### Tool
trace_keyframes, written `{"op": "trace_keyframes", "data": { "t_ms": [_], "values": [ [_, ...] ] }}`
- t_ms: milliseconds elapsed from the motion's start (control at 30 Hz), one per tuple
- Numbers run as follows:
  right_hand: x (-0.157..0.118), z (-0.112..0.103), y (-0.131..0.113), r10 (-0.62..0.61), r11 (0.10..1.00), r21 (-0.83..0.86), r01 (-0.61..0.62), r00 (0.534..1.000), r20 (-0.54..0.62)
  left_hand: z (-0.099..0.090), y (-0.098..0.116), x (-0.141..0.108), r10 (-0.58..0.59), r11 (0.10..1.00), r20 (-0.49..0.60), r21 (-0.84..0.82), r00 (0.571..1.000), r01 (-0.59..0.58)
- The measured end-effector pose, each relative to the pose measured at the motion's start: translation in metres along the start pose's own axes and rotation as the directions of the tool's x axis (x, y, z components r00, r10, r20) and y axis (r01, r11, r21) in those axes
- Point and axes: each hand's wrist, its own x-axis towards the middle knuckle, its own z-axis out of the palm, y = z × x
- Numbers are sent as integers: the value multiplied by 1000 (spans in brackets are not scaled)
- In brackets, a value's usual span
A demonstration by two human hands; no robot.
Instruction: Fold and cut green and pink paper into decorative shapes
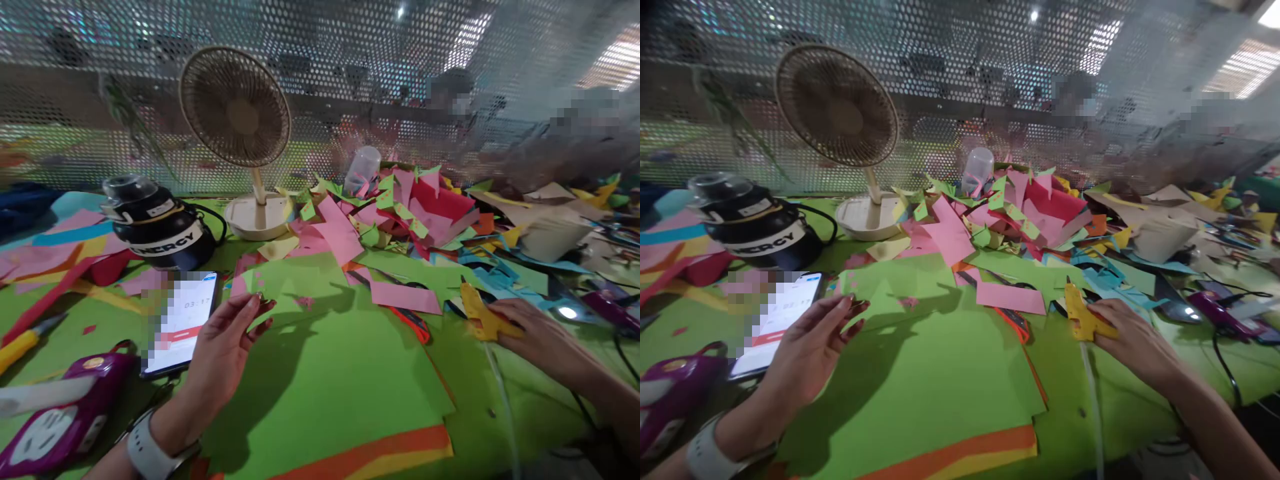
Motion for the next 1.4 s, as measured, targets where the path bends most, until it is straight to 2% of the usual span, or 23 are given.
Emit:
{"op": "trace_keyframes", "data": {
  "t_ms": [167, 333, 400, 433, 500, 567, 633, 700, 800, 867, 933, 1233, 1400],
  "values": [
    [-2, 7, 8, 27, 1000, -8, -27, 999, 31, 1, -2, -1, -1, 1000, -4, 10, 1000, 1],
    [-5, 9, 36, -75, 996, 50, 76, 997, -21, 2, 2, -2, 14, 1000, 11, -24, 1000, -13],
    [-1, 2, 32, -100, 995, -6, 100, 992, -71, 3, 4, -2, 18, 999, 13, -41, 1000, -17],
    [3, -3, 23, -114, 993, -45, 110, 989, -95, 3, 5, -2, 18, 999, 16, -50, 1000, -17],
    [14, -7, -13, -170, 985, -53, 165, 980, -108, 3, 6, -2, 19, 998, 22, -65, 1000, -18],
    [26, -3, -63, -265, 964, 4, 265, 964, -25, 3, 6, -2, 21, 997, 29, -76, 999, -19],
    [37, 12, -116, -355, 934, 61, 353, 934, 34, 3, 6, -2, 29, 996, 34, -83, 999, -26],
    [47, 32, -161, -455, 890, 105, 444, 882, 126, 2, 6, -2, 40, 996, 49, -83, 998, -35],
    [56, 60, -204, -546, 837, 170, 519, 804, 233, 1, 4, -1, 49, 996, 75, -78, 996, -43],
    [60, 71, -217, -583, 813, 192, 550, 768, 264, 0, 3, -1, 41, 996, 77, -77, 996, -35],
    [65, 76, -222, -604, 797, 204, 569, 754, 257, 1, 3, -2, 22, 997, 71, -75, 997, -16],
    [81, 82, -229, -665, 746, 218, 629, 718, 206, 6, 6, -5, -16, 996, 45, -90, 999, 20],
    [81, 81, -226, -659, 749, 278, 602, 722, 212, 7, 6, -4, -15, 997, 39, -77, 999, 18]
  ]
}}
